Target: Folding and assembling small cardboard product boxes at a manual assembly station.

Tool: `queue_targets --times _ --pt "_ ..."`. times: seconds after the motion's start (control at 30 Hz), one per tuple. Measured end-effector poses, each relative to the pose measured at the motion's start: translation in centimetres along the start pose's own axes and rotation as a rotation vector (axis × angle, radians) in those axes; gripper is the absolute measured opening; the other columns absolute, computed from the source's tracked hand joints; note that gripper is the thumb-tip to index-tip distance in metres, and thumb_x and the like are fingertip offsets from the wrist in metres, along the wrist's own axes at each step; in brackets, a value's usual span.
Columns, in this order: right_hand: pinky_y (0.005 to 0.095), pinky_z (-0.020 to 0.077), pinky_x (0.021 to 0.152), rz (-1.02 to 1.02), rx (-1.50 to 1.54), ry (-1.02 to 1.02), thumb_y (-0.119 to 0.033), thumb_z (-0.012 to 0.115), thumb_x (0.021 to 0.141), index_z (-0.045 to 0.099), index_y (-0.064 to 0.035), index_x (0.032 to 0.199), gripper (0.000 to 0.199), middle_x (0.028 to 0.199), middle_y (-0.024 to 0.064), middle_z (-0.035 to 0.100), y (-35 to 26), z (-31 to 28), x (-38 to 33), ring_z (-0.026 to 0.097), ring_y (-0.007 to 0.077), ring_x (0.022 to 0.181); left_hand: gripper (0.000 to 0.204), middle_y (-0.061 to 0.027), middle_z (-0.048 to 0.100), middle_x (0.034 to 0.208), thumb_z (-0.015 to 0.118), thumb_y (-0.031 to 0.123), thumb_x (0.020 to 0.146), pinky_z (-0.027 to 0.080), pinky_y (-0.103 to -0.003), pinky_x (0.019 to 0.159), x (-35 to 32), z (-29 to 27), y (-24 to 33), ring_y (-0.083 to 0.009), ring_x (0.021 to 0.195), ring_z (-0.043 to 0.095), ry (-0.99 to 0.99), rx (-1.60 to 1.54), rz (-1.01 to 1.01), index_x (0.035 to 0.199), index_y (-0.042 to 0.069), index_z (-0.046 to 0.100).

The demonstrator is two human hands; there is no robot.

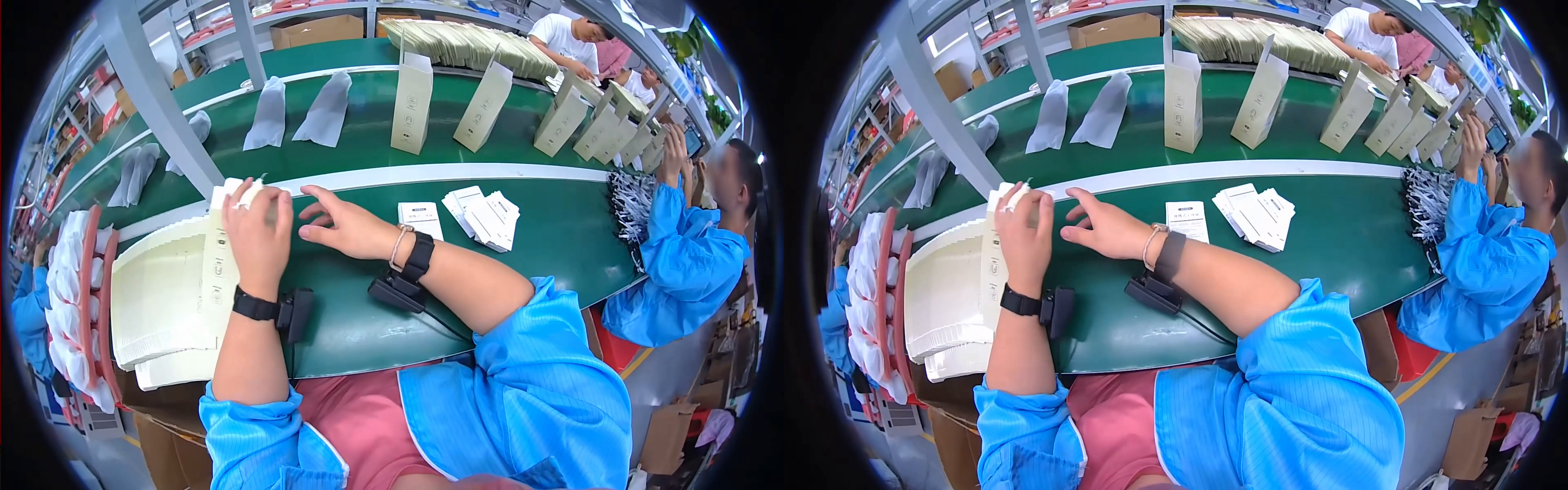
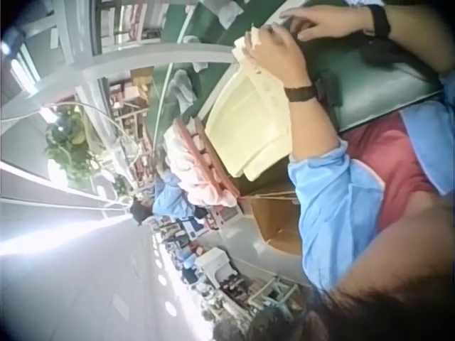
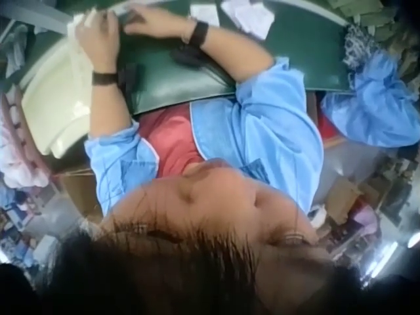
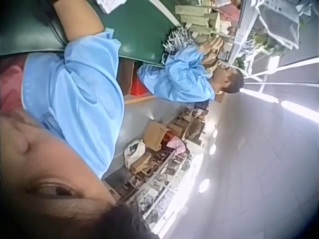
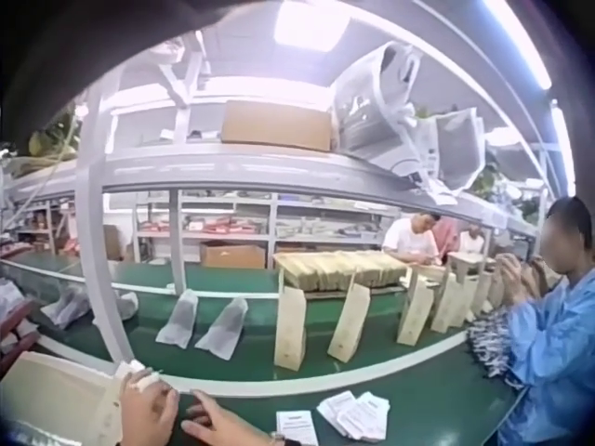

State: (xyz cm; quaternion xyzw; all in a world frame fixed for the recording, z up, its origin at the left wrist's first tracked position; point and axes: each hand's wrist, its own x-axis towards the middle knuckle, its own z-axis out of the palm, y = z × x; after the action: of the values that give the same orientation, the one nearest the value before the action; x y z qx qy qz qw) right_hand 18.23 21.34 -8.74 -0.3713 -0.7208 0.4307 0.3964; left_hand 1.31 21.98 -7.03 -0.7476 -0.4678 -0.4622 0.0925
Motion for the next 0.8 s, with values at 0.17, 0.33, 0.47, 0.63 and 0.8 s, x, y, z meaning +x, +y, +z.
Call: queue_targets --times 0.17,0.33,0.47,0.63,0.8 --pt "0.0302 0.0539 0.068 -0.045 0.359 0.083 -0.01 0.057 0.091 0.052 0.0015 0.11 0.023 0.097 0.0138 0.062 0.3 1.2 0.7 0.065 0.0193 0.079 0.022 -0.0142 0.065 0.102 0.067 0.024 0.081 0.032 -0.048 0.101 -0.9 -0.7 2.1 -0.0382 0.12 0.046 -0.128 -0.196 0.11 0.097 0.008 0.066" --pt "0.0234 0.0523 0.062 -0.049 0.401 0.087 -0.004 0.057 0.09 0.055 0.0009 0.105 0.016 0.089 0.0092 0.064 -0.4 -0.7 0.5 0.064 0.0138 0.071 0.073 -0.0255 0.044 0.132 0.078 0.041 0.066 0.029 -0.054 0.101 -0.1 -2.0 1.0 -0.0438 0.126 0.038 0.043 0.002 0.052 0.127 0.013 0.049" --pt "0.0238 0.0514 0.061 -0.136 0.286 0.258 -0.005 0.058 0.09 0.056 0.0011 0.103 0.015 0.085 0.0086 0.064 -0.4 -2.1 0.8 0.062 0.012 0.067 0.1 -0.0297 0.04 0.134 0.082 0.049 0.057 0.027 -0.058 0.101 -0.7 -2.7 0.0 -0.0452 0.128 0.035 -0.145 0.124 -0.077 0.139 0.016 0.035" --pt "0.0255 0.0511 0.073 -0.148 0.283 0.326 -0.008 0.058 0.091 0.053 -0.0001 0.114 0.025 0.096 0.0082 0.064 -1.8 -4.0 0.9 0.061 0.0113 0.079 0.111 -0.0301 0.042 0.131 0.085 0.046 0.053 0.028 -0.055 0.102 -0.7 -3.2 -0.5 -0.0448 0.125 0.037 -0.283 0.043 -0.059 0.143 0.017 0.027" --pt "0.0302 0.0454 0.091 -0.414 0.389 0.405 -0.013 0.059 0.091 0.042 -0.0023 0.128 0.042 0.117 0.0095 0.057 -3.0 -1.8 1.0 0.056 0.0143 0.103 0.113 -0.0281 0.046 0.127 0.088 0.035 0.049 0.038 -0.05 0.096 0.1 -4.0 0.2 -0.0438 0.118 0.044 -0.11 -0.085 0.014 0.143 0.016 0.027"
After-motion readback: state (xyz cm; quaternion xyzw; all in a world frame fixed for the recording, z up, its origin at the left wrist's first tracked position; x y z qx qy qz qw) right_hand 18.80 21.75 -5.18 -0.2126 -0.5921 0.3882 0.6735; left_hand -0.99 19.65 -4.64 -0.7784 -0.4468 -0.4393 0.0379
